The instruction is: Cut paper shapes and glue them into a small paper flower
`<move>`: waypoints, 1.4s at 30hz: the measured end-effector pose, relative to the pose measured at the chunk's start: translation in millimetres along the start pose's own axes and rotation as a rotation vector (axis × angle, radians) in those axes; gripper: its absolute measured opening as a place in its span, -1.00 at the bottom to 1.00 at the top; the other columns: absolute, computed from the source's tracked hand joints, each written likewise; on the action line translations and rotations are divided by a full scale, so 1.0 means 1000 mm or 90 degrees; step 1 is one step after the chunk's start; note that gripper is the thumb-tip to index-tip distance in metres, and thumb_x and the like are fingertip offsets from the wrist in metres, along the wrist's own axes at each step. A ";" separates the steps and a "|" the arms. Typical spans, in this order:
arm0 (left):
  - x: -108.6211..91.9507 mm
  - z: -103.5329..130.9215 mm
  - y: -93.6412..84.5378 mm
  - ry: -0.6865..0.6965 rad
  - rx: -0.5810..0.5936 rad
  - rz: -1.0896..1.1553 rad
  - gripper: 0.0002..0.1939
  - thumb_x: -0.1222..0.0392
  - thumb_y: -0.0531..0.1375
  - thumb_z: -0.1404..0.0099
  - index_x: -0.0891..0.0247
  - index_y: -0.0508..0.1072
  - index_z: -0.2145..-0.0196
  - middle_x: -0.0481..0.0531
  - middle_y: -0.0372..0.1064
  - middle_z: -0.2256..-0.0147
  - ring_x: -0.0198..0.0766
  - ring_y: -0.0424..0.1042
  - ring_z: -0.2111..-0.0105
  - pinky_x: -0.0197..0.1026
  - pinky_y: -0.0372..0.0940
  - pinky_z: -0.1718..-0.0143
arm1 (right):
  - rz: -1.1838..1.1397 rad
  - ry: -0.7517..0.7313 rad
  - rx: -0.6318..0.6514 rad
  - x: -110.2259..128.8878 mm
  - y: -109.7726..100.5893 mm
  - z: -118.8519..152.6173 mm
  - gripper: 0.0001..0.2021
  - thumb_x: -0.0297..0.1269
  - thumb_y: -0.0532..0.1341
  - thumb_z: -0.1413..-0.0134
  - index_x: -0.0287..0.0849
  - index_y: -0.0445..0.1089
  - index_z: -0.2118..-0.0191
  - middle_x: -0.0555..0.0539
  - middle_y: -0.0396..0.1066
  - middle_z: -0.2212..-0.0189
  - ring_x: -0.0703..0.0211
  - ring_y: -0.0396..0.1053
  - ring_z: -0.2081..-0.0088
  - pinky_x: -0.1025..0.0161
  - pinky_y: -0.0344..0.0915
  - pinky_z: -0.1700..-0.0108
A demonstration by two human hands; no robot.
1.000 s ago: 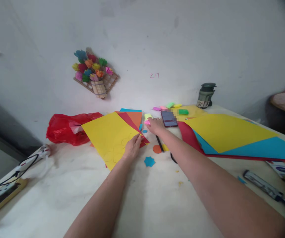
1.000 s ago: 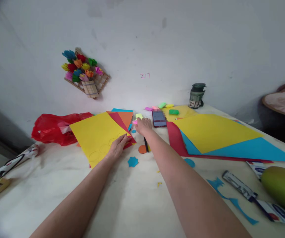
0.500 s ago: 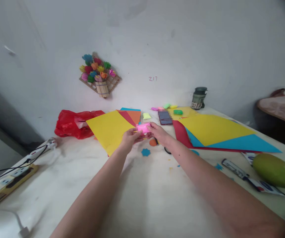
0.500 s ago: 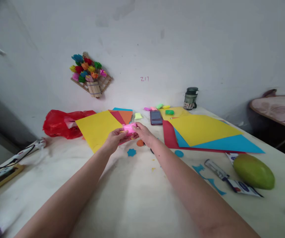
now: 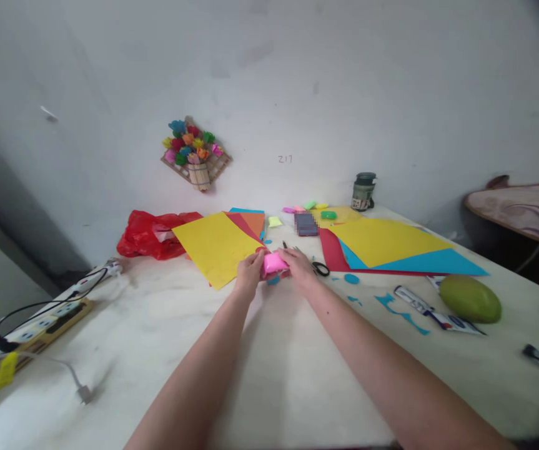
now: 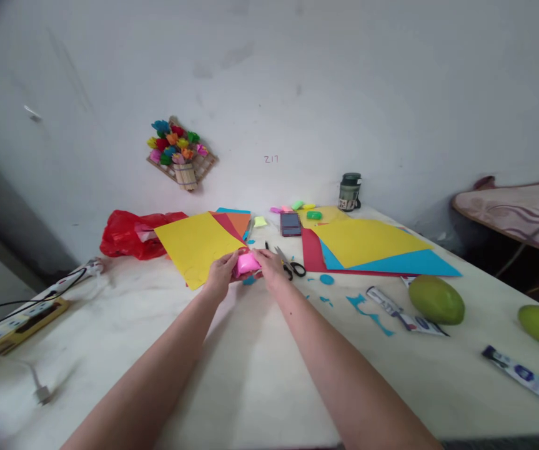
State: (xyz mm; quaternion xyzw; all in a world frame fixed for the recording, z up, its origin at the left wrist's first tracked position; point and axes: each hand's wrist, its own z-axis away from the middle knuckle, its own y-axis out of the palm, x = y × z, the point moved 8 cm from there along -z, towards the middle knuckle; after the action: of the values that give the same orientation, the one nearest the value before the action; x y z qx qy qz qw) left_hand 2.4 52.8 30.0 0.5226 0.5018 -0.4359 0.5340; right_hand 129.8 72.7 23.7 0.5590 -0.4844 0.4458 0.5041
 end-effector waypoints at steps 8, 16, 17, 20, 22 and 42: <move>-0.011 -0.007 -0.013 0.152 -0.149 -0.331 -0.66 0.00 0.02 -0.16 0.29 0.34 0.60 -0.09 0.16 0.71 -0.36 0.24 0.63 -0.34 0.12 0.60 | -0.072 0.012 -0.063 -0.003 -0.007 0.001 -0.69 -0.11 0.22 0.30 -0.27 0.45 0.43 0.01 0.33 0.65 0.29 0.22 0.61 0.34 0.18 0.63; -0.028 0.005 -0.016 0.181 -0.225 -0.527 -0.62 -0.03 -0.10 -0.22 0.22 0.29 0.57 -0.02 0.22 0.69 -0.29 0.28 0.60 -0.29 0.04 0.56 | -0.126 -0.024 -0.117 -0.005 -0.003 0.003 -0.75 -0.15 0.23 0.32 -0.26 0.44 0.51 0.03 0.31 0.70 0.32 0.19 0.63 0.37 0.12 0.60; -0.029 0.005 -0.018 0.181 -0.237 -0.542 -0.61 -0.04 -0.11 -0.23 0.22 0.30 0.56 -0.02 0.23 0.68 -0.28 0.29 0.59 -0.29 0.03 0.55 | -0.128 -0.029 -0.122 -0.005 -0.002 0.003 -0.74 -0.15 0.23 0.32 -0.26 0.44 0.51 0.04 0.30 0.72 0.32 0.18 0.64 0.36 0.11 0.61; -0.031 0.005 -0.022 0.176 -0.269 -0.595 -0.57 -0.06 -0.16 -0.25 0.22 0.31 0.54 0.01 0.28 0.64 -0.25 0.30 0.56 -0.27 0.00 0.54 | -0.151 -0.043 -0.144 -0.004 -0.002 0.004 -0.75 -0.15 0.24 0.34 -0.27 0.44 0.53 0.05 0.27 0.74 0.34 0.16 0.66 0.37 0.08 0.62; -0.033 0.006 -0.021 0.176 -0.285 -0.641 -0.56 -0.06 -0.17 -0.26 0.22 0.31 0.53 0.04 0.32 0.59 -0.24 0.31 0.53 -0.27 -0.03 0.53 | -0.179 -0.044 -0.161 -0.003 -0.003 0.006 -0.75 -0.17 0.25 0.36 -0.28 0.43 0.54 0.06 0.27 0.75 0.34 0.16 0.66 0.37 0.08 0.61; -0.036 0.011 -0.025 0.184 -0.341 -0.696 -0.63 0.00 -0.15 -0.28 0.22 0.26 0.52 0.04 0.28 0.58 -0.24 0.27 0.53 -0.25 -0.14 0.54 | -0.209 0.038 -0.028 0.000 -0.006 0.006 -0.75 -0.17 0.29 0.31 -0.27 0.34 0.53 0.00 0.35 0.66 0.28 0.32 0.60 0.34 0.27 0.59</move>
State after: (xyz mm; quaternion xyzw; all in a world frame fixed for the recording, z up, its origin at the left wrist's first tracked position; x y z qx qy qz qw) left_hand -25.6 38.0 62.1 0.0919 0.8558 -0.4300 0.2725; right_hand 135.4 66.9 22.0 0.6057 -0.3809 0.3630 0.5969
